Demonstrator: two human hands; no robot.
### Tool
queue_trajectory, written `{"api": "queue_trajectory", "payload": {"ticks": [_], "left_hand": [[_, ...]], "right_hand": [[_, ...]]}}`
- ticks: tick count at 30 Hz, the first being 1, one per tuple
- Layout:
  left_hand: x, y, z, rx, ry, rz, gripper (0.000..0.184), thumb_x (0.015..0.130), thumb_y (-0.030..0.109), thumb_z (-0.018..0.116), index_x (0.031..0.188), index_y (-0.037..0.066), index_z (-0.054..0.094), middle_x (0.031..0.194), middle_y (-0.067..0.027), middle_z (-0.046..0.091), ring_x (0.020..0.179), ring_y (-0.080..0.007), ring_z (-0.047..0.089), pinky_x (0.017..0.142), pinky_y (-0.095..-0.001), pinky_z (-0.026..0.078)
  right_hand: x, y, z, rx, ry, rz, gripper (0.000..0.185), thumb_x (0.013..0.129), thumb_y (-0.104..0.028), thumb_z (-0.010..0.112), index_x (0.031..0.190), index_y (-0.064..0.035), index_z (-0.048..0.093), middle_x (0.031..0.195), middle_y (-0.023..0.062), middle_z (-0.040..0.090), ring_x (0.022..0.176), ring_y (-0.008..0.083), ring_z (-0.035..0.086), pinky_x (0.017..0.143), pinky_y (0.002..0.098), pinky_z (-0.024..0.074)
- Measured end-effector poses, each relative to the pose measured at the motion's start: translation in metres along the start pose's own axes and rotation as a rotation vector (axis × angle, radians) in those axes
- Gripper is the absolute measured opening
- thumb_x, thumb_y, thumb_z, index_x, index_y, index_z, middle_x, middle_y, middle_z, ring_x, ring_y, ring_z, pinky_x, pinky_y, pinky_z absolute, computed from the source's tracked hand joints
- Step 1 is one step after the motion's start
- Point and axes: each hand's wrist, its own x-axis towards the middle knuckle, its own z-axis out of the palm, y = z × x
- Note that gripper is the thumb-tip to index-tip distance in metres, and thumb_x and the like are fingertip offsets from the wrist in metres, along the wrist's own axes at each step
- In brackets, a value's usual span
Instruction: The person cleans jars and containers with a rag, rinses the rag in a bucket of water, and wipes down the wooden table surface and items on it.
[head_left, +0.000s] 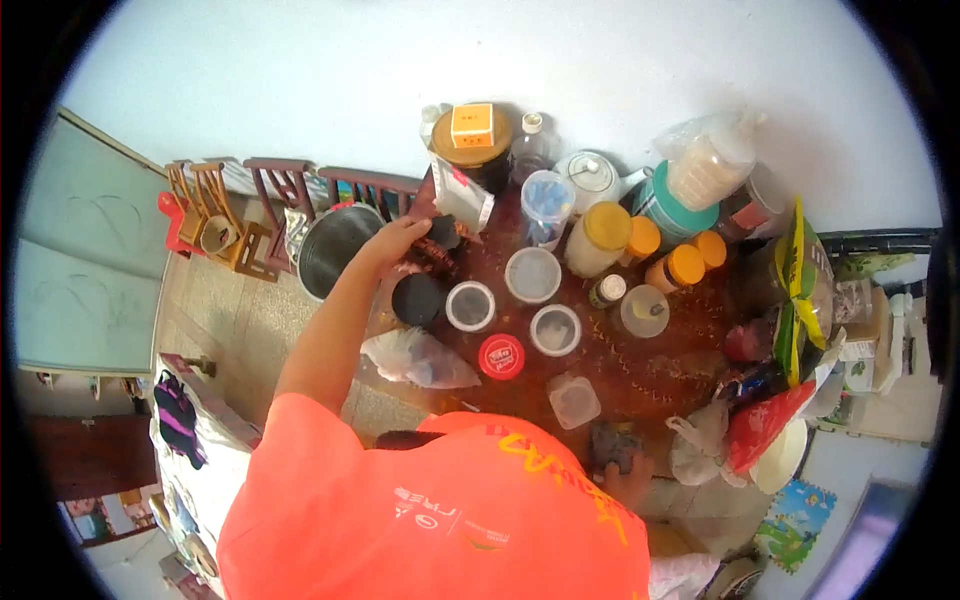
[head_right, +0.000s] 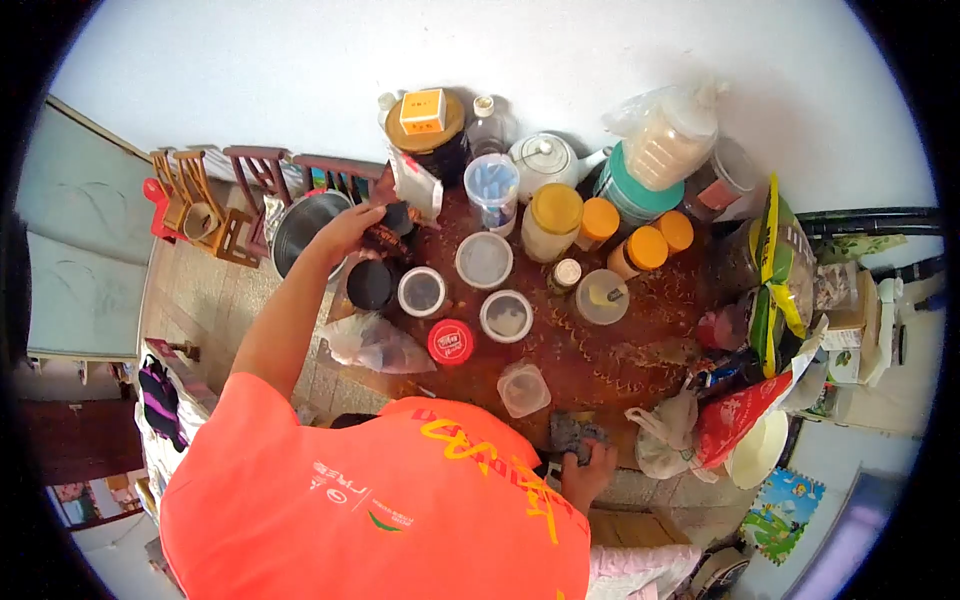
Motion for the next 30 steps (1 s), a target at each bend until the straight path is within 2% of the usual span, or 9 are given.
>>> {"api": "queue_trajectory", "payload": {"ticks": [2,6,12,14,16,17,19,22,30], "left_hand": [[0.007,-0.002,0.005,-0.069,-0.125,0.047,0.035,0.098,0.032,0.053,0.118,0.003,0.054,0.096,-0.0083,0.067,0.076,-0.0191,0.066,0.06,-0.032,0.056],[0.013,0.002,0.032,0.01,-0.011,0.112,0.041,0.096,0.033,0.058,0.123,0.002,0.052,0.107,-0.0091,0.063,0.088,-0.0191,0.064,0.068,-0.0334,0.055],[-0.016,-0.006,0.027,-0.096,-0.001,0.137,0.051,0.095,0.042,0.058,0.128,0.004,0.052,0.102,-0.0085,0.062,0.089,-0.0182,0.062,0.081,-0.0332,0.052],[-0.016,-0.032,-0.009,0.481,0.165,0.14,0.051,0.095,0.048,0.055,0.125,0.006,0.056,0.102,-0.0085,0.064,0.096,-0.0192,0.063,0.081,-0.0321,0.052],[-0.046,-0.049,-0.012,0.534,0.177,0.205,0.06,0.094,0.059,0.044,0.117,0.006,0.063,0.1,-0.0114,0.068,0.09,-0.019,0.066,0.079,-0.0352,0.052],[-0.061,-0.048,-0.006,0.538,0.173,0.207,0.06,0.094,0.059,0.044,0.117,0.006,0.063,0.1,-0.0114,0.068,0.09,-0.019,0.066,0.079,-0.0352,0.052],[-0.087,-0.038,0.007,0.086,0.006,-0.277,0.059,0.094,0.061,0.044,0.117,0.01,0.063,0.096,-0.0095,0.069,0.082,-0.0188,0.066,0.071,-0.0326,0.052],[-0.081,-0.05,0.005,-0.036,-0.124,-0.151,0.062,0.093,0.065,0.045,0.122,0.012,0.059,0.096,-0.0077,0.069,0.08,-0.0228,0.067,0.071,-0.0366,0.053],[-0.072,-0.042,0.036,-0.069,-0.198,-0.096,0.068,0.091,0.066,0.046,0.13,0.011,0.053,0.112,-0.0112,0.065,0.091,-0.0269,0.066,0.079,-0.0398,0.052]], "right_hand": [[-0.003,0.007,0.004,0.001,-0.004,-0.003,0.032,0.061,-0.011,0.064,0.093,-0.0055,0.062,0.094,0.0169,0.051,0.09,0.0386,0.054,0.078,0.0476,0.0449],[0.0,0.01,0.005,-0.007,0.034,-0.079,0.031,0.062,-0.011,0.063,0.093,-0.0057,0.062,0.095,0.017,0.052,0.09,0.039,0.054,0.078,0.0469,0.0449],[-0.001,0.003,0.002,0.039,0.015,-0.051,0.033,0.063,-0.011,0.063,0.094,-0.0037,0.061,0.096,0.0171,0.052,0.09,0.0394,0.053,0.08,0.0466,0.0448],[-0.002,0.005,0.003,0.064,0.019,-0.045,0.033,0.063,-0.011,0.063,0.095,-0.0034,0.061,0.096,0.0171,0.052,0.091,0.0396,0.053,0.08,0.0467,0.0448],[-0.003,0.004,0.005,0.049,0.038,-0.048,0.033,0.063,-0.012,0.062,0.095,-0.0036,0.061,0.097,0.017,0.052,0.092,0.0394,0.053,0.081,0.0467,0.0447],[-0.003,0.004,0.006,0.051,0.042,-0.043,0.033,0.063,-0.012,0.062,0.095,-0.0036,0.061,0.097,0.017,0.052,0.092,0.0394,0.053,0.081,0.0467,0.0447],[-0.004,0.004,0.007,0.052,0.057,-0.048,0.034,0.063,-0.012,0.062,0.096,-0.0039,0.062,0.098,0.0171,0.052,0.093,0.0396,0.053,0.082,0.0466,0.0445],[-0.003,-0.001,0.006,0.039,0.075,-0.014,0.033,0.063,-0.013,0.062,0.095,-0.0043,0.062,0.096,0.0168,0.052,0.092,0.0394,0.053,0.082,0.046,0.0447],[-0.004,-0.005,0.005,0.017,0.083,-0.006,0.03,0.062,-0.011,0.062,0.091,-0.005,0.062,0.095,0.0155,0.054,0.092,0.0385,0.054,0.082,0.0461,0.0452]]}}
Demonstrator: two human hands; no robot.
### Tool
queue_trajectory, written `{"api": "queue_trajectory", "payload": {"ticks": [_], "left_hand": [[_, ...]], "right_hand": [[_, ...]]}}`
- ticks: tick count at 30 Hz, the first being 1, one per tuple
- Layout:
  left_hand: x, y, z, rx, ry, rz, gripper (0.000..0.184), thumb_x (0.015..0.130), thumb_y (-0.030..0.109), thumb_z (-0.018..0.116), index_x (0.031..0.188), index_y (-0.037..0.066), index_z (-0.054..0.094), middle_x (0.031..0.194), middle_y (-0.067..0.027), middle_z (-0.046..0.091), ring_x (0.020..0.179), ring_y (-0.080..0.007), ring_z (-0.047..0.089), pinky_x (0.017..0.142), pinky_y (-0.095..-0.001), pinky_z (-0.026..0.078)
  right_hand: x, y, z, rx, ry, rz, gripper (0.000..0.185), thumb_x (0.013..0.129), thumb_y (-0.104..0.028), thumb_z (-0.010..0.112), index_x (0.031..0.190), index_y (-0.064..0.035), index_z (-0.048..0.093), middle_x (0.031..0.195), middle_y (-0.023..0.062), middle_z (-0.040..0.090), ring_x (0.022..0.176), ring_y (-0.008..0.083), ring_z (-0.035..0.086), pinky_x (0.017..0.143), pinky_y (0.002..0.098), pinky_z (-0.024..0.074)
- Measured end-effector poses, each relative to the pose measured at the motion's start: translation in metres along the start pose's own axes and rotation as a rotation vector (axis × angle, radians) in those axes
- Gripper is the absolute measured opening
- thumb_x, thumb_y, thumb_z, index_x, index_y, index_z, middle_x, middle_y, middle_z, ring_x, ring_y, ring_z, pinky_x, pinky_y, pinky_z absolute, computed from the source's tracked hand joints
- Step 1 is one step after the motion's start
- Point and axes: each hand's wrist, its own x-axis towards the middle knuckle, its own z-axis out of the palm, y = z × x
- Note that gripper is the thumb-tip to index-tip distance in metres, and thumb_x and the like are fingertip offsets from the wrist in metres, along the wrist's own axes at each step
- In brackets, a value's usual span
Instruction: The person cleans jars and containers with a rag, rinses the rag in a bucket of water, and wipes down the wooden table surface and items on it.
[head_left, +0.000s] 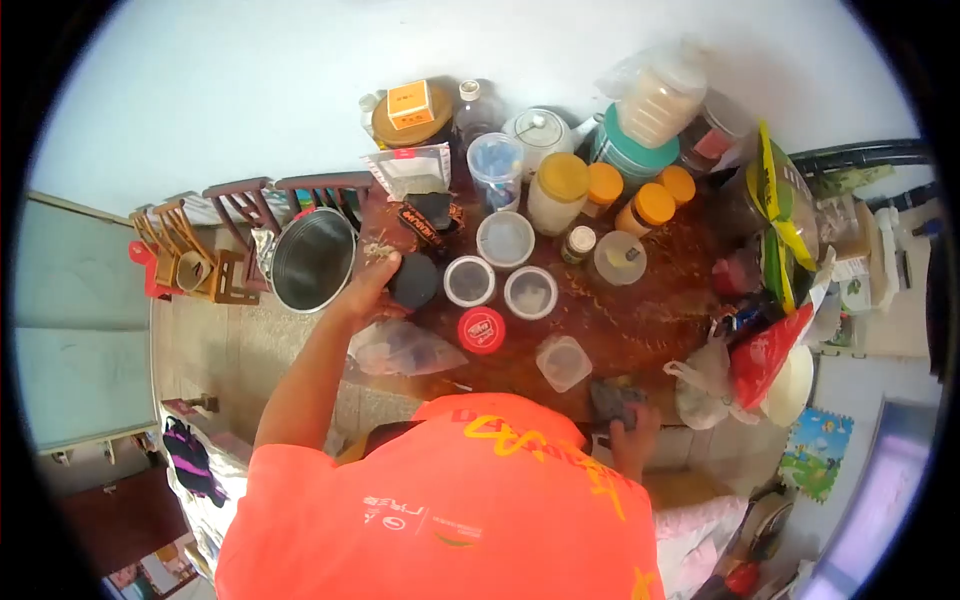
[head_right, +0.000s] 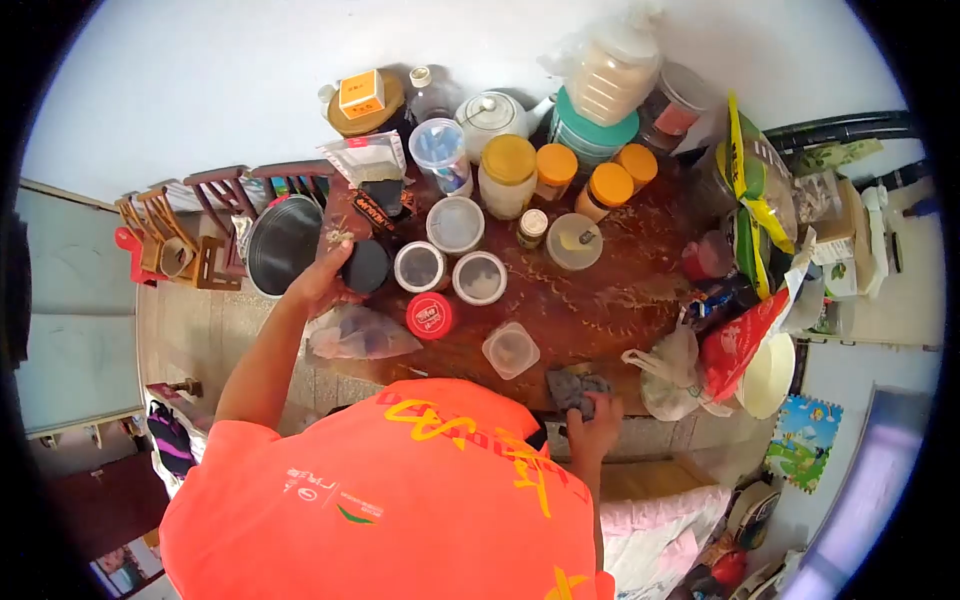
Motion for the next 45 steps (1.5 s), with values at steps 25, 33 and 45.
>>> {"api": "queue_trajectory", "payload": {"ticks": [25,33,45], "left_hand": [[-0.093,-0.047,0.118,0.595,0.007,0.159,0.074,0.083,0.025,0.074,0.143,0.004,0.036,0.121,-0.0166,0.061,0.083,-0.0185,0.063,0.076,-0.0339,0.053],[-0.062,-0.057,0.125,0.458,0.042,0.137,0.075,0.087,0.016,0.071,0.146,0.002,0.027,0.129,-0.0144,0.056,0.114,-0.0216,0.058,0.092,-0.0363,0.05],[-0.054,-0.064,0.127,-0.002,0.01,-0.241,0.058,0.086,0.011,0.069,0.136,0.006,0.039,0.122,-0.0126,0.055,0.104,-0.0262,0.063,0.085,-0.0368,0.054]], "right_hand": [[0.022,-0.093,-0.008,0.703,-0.541,0.459,0.091,0.073,-0.007,0.079,0.148,-0.0087,0.028,0.137,0.0162,0.045,0.098,0.0208,0.063,0.076,0.0317,0.0548],[0.038,-0.091,0.068,0.546,-0.347,-0.022,0.088,0.076,-0.016,0.077,0.147,-0.0061,0.027,0.135,0.0193,0.046,0.098,0.0285,0.063,0.075,0.0373,0.0548],[-0.053,0.017,0.046,0.277,-0.07,0.473,0.043,0.076,-0.016,0.075,0.114,-0.0062,0.057,0.103,0.0176,0.062,0.096,0.0364,0.06,0.084,0.0414,0.0475]]}}
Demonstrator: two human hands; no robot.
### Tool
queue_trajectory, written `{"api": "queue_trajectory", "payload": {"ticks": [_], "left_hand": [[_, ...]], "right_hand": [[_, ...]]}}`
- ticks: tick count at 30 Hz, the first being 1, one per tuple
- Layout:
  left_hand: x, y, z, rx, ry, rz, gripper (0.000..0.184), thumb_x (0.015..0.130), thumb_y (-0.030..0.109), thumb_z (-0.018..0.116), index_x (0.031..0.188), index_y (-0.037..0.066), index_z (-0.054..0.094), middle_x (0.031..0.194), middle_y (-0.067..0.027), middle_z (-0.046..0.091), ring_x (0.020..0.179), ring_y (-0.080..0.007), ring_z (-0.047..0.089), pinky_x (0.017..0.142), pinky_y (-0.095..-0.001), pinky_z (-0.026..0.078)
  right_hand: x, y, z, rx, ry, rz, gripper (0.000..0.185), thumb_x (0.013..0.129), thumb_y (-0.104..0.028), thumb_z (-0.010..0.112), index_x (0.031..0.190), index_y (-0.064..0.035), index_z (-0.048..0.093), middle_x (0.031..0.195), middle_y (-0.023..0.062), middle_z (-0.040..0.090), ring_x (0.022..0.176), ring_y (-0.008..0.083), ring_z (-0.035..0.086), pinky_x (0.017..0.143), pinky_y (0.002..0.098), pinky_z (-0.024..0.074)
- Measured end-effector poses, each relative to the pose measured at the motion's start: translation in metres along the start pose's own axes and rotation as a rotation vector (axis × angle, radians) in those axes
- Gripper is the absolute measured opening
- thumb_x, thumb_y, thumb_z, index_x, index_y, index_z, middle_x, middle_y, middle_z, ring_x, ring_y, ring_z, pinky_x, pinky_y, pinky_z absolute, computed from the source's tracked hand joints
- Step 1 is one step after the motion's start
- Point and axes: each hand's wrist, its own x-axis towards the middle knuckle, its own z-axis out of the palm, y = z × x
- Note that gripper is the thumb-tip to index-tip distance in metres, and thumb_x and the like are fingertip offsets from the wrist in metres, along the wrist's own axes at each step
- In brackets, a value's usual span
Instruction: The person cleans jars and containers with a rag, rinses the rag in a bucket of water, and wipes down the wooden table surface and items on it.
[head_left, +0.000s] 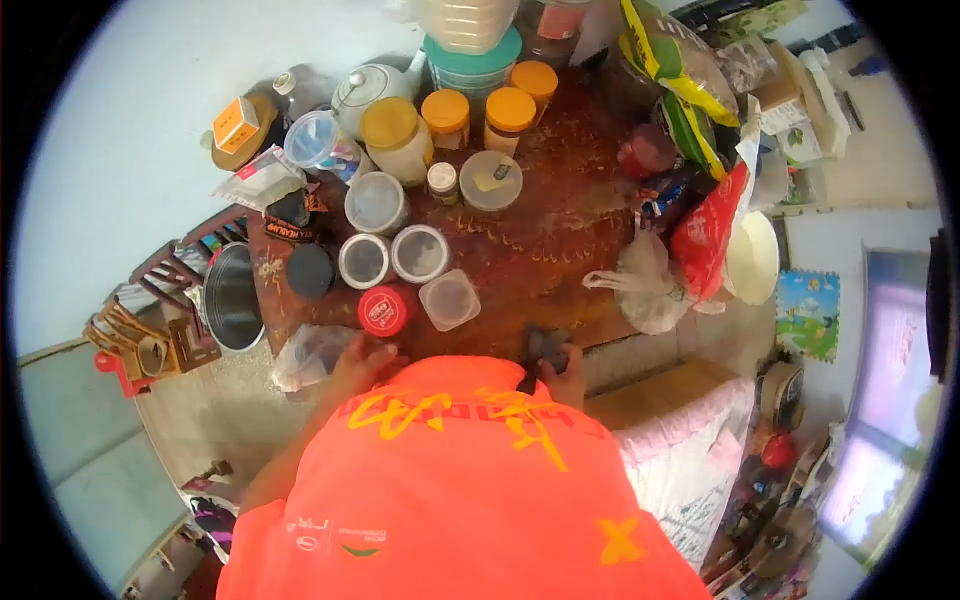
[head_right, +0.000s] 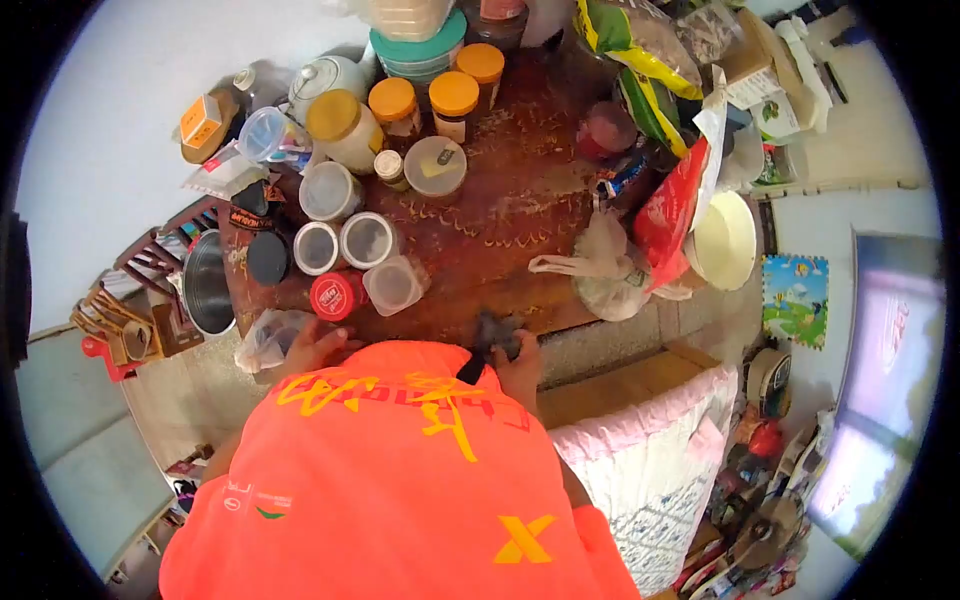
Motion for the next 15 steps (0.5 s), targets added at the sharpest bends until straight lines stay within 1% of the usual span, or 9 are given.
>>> {"api": "queue_trajectory", "payload": {"ticks": [1,3,4,6,8,10,12,14,15], "left_hand": [[0.001,-0.004,-0.002,-0.003,0.008,0.004,0.058,0.086,0.011,0.069,0.136,0.006,0.039,0.122,-0.0126,0.055,0.104,-0.0262,0.063,0.085,-0.0368,0.054],[0.012,-0.007,-0.007,-0.023,-0.022,0.08,0.06,0.088,0.014,0.067,0.14,0.01,0.036,0.125,-0.0107,0.055,0.103,-0.0273,0.064,0.083,-0.0378,0.055],[0.011,-0.003,-0.005,-0.021,-0.017,0.093,0.06,0.088,0.014,0.067,0.14,0.01,0.036,0.125,-0.0107,0.055,0.103,-0.0273,0.064,0.083,-0.0378,0.055],[0.005,0.0,0.0,-0.016,0.01,0.102,0.059,0.089,0.014,0.067,0.139,0.01,0.037,0.124,-0.0107,0.056,0.101,-0.0272,0.064,0.082,-0.038,0.055],[0.005,-0.005,0.0,-0.029,0.016,0.109,0.058,0.089,0.014,0.066,0.139,0.01,0.037,0.124,-0.0106,0.055,0.101,-0.0273,0.064,0.082,-0.038,0.055],[0.004,-0.005,0.004,-0.041,0.013,0.118,0.058,0.089,0.014,0.066,0.14,0.01,0.037,0.124,-0.0106,0.055,0.101,-0.0274,0.064,0.082,-0.0381,0.055],[0.0,0.001,0.009,-0.046,0.05,0.109,0.053,0.089,0.012,0.065,0.135,0.006,0.04,0.123,-0.0104,0.054,0.1,-0.0249,0.064,0.08,-0.0363,0.055],[0.005,-0.002,0.006,-0.038,0.035,0.125,0.053,0.089,0.013,0.065,0.135,0.006,0.04,0.123,-0.0105,0.054,0.099,-0.0249,0.064,0.079,-0.0361,0.055],[0.007,-0.003,0.004,-0.033,0.018,0.144,0.054,0.089,0.013,0.065,0.136,0.006,0.039,0.124,-0.0105,0.054,0.098,-0.0249,0.064,0.079,-0.036,0.055]], "right_hand": [[-0.001,-0.017,-0.007,0.004,-0.007,-0.006,0.043,0.076,-0.016,0.075,0.114,-0.0062,0.057,0.103,0.0176,0.062,0.096,0.0364,0.06,0.084,0.0414,0.0475],[-0.001,-0.056,-0.026,0.036,-0.068,0.14,0.036,0.078,-0.012,0.071,0.11,-0.0033,0.056,0.095,0.016,0.063,0.087,0.0307,0.062,0.079,0.0371,0.0487],[0.008,-0.065,-0.03,0.045,-0.069,0.129,0.036,0.078,-0.012,0.071,0.11,-0.0033,0.056,0.095,0.016,0.063,0.087,0.0307,0.062,0.079,0.0371,0.0487],[0.028,-0.081,-0.039,0.295,0.021,0.25,0.036,0.08,-0.012,0.069,0.111,-0.0013,0.055,0.099,0.0138,0.062,0.09,0.025,0.059,0.081,0.0348,0.0478],[0.047,-0.131,-0.054,0.24,0.222,0.037,0.037,0.081,-0.014,0.068,0.113,-0.0004,0.054,0.104,0.0134,0.06,0.094,0.0228,0.058,0.084,0.034,0.0468],[0.079,-0.145,-0.049,0.269,0.237,-0.177,0.039,0.083,-0.016,0.067,0.116,-0.0007,0.054,0.113,0.0158,0.058,0.103,0.027,0.056,0.091,0.0366,0.0442],[0.121,-0.14,-0.024,-0.092,0.291,-0.527,0.044,0.083,-0.022,0.07,0.121,-0.0039,0.055,0.122,0.0174,0.055,0.114,0.0333,0.051,0.098,0.0443,0.0398],[0.16,-0.133,0.005,-0.381,0.285,-0.699,0.047,0.08,-0.027,0.073,0.122,-0.0113,0.058,0.13,0.0152,0.052,0.122,0.0374,0.045,0.099,0.05,0.037],[0.171,-0.137,0.011,-0.378,0.284,-0.695,0.047,0.08,-0.027,0.073,0.122,-0.0113,0.058,0.13,0.0152,0.052,0.122,0.0374,0.045,0.099,0.05,0.037]]}}
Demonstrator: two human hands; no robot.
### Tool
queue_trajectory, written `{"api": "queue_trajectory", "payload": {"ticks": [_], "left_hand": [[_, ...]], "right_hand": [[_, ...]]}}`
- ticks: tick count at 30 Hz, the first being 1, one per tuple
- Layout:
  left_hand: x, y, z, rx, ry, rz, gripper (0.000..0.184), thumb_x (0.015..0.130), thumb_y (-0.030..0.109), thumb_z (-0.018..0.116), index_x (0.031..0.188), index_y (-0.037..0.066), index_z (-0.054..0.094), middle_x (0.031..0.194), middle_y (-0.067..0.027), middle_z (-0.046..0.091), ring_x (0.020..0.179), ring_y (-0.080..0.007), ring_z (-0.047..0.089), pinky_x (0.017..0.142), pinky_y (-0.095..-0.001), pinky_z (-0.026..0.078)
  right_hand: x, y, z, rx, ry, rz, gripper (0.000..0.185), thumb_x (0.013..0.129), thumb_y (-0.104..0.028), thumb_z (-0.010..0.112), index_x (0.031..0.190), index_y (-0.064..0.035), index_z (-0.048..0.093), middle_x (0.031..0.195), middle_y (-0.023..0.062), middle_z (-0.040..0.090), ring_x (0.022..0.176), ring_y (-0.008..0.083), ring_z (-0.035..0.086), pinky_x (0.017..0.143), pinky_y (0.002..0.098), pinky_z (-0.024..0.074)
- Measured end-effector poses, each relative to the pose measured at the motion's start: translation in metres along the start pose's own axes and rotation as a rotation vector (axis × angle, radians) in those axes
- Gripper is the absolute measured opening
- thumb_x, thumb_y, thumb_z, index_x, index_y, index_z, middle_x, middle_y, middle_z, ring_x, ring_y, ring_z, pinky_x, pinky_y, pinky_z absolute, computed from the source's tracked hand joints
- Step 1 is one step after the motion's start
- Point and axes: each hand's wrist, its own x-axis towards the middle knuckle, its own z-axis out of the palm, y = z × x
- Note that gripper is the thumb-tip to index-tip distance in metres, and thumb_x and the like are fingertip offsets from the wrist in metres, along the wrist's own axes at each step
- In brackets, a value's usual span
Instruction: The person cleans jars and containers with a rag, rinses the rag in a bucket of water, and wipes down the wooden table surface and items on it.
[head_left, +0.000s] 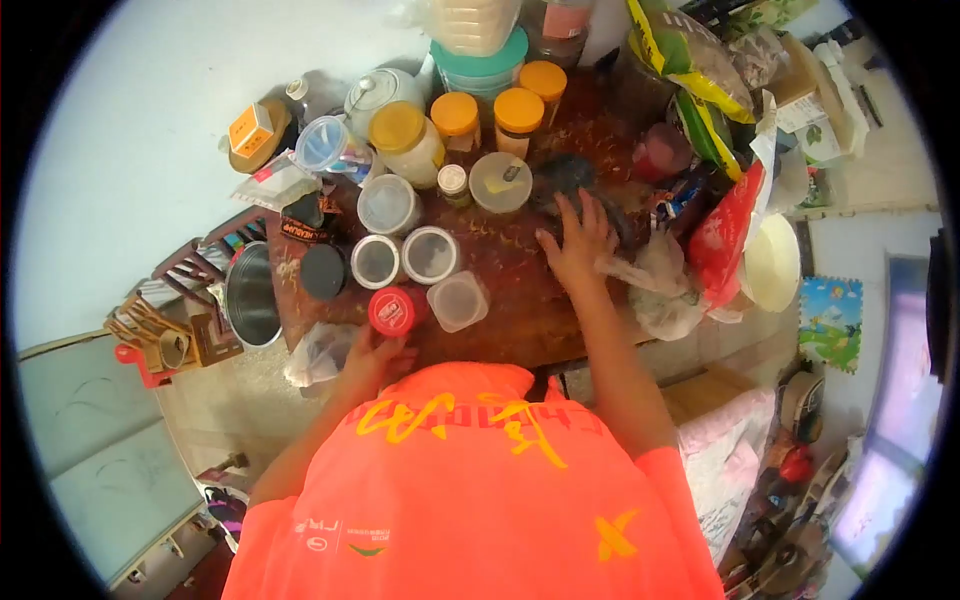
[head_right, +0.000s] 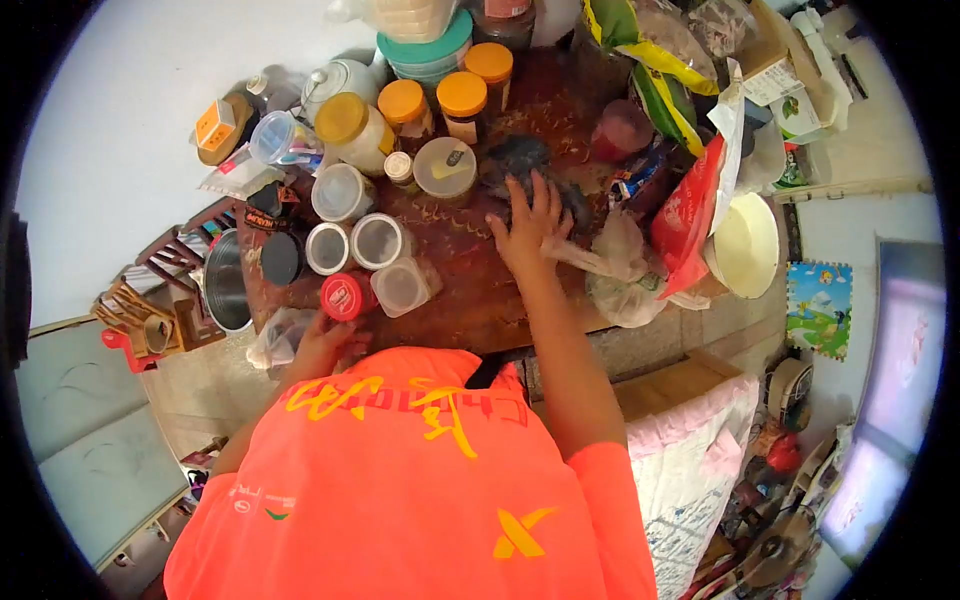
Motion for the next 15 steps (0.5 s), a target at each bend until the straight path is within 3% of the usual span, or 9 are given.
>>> {"api": "queue_trajectory", "payload": {"ticks": [2,6,10,13,15], "left_hand": [[-0.002,0.004,0.001,0.015,0.001,0.0,0.054,0.089,0.013,0.065,0.136,0.007,0.039,0.124,-0.0104,0.054,0.097,-0.0249,0.065,0.079,-0.0358,0.055],[0.001,-0.003,-0.004,0.05,0.007,-0.001,0.055,0.089,0.014,0.065,0.136,0.006,0.038,0.122,-0.011,0.055,0.095,-0.0249,0.065,0.078,-0.0354,0.055],[-0.001,-0.001,0.0,0.068,0.026,0.008,0.056,0.089,0.015,0.066,0.136,0.005,0.038,0.121,-0.011,0.055,0.096,-0.0247,0.065,0.077,-0.0357,0.056],[0.0,-0.002,-0.004,0.058,-0.015,0.018,0.052,0.088,0.015,0.067,0.132,0.004,0.043,0.117,-0.0112,0.057,0.095,-0.0238,0.066,0.077,-0.0343,0.056],[-0.002,-0.001,-0.009,0.223,-0.044,-0.107,0.043,0.089,0.019,0.067,0.125,0.003,0.051,0.114,-0.0103,0.059,0.093,-0.0217,0.066,0.077,-0.0317,0.055]], "right_hand": [[0.015,0.001,0.013,-0.157,-0.02,0.019,0.041,0.078,-0.029,0.074,0.115,-0.0165,0.064,0.128,0.0099,0.054,0.118,0.0352,0.046,0.095,0.0497,0.0385],[0.002,0.004,0.016,-0.139,-0.074,0.019,0.034,0.079,-0.028,0.072,0.111,-0.0167,0.064,0.125,0.0072,0.055,0.114,0.0337,0.048,0.092,0.0484,0.0389],[-0.064,-0.018,-0.006,0.004,-0.176,-0.005,0.03,0.075,-0.021,0.073,0.103,-0.0149,0.065,0.109,0.0074,0.056,0.102,0.0341,0.05,0.086,0.0484,0.0407],[-0.112,-0.039,-0.028,-0.044,-0.233,0.017,0.026,0.075,-0.022,0.074,0.099,-0.0162,0.066,0.109,0.0054,0.056,0.101,0.0324,0.051,0.085,0.0486,0.0408],[-0.135,-0.046,-0.04,0.005,-0.261,0.089,0.028,0.074,-0.023,0.075,0.098,-0.0147,0.066,0.103,0.0067,0.055,0.099,0.0322,0.053,0.082,0.046,0.0436]]}}
